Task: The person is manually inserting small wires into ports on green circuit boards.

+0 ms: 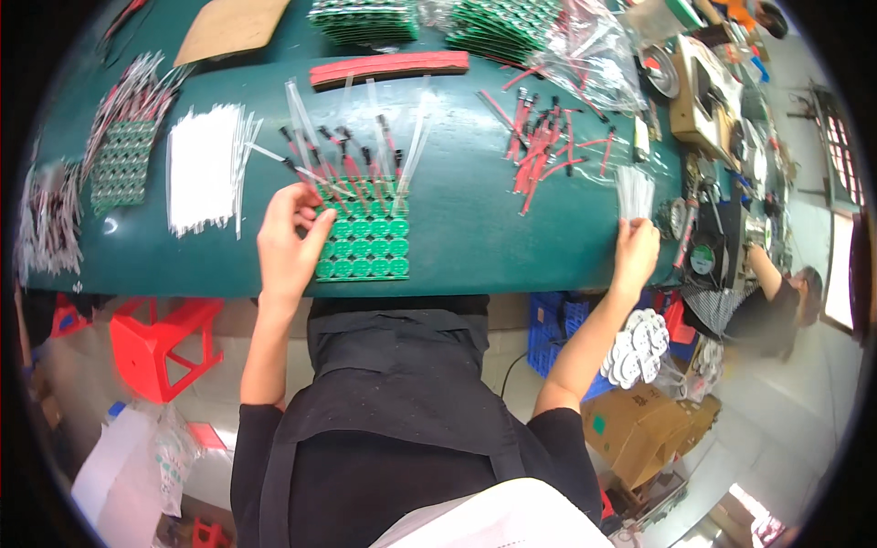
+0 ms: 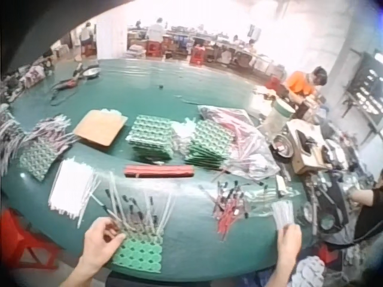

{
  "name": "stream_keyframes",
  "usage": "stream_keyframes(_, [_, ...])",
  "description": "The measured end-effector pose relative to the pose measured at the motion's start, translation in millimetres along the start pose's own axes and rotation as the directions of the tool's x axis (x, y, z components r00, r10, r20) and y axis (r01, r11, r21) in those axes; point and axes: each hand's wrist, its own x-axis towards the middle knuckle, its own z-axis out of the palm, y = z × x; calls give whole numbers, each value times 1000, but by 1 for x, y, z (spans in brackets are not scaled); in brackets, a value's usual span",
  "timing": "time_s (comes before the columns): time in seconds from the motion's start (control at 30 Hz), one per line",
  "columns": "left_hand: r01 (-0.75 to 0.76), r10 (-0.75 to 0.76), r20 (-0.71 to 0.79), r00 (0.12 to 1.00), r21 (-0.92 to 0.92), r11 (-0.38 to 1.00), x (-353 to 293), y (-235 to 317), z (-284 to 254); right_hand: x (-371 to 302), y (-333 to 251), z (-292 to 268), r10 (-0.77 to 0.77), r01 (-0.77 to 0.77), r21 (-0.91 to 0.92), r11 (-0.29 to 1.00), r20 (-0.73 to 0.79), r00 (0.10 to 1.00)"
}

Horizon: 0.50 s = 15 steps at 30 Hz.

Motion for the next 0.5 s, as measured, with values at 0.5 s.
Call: stream_keyframes(0.5, [105,-89,-74,993,269,957,30,0,-110,22,58,8,-229,241,-90,966,124,965])
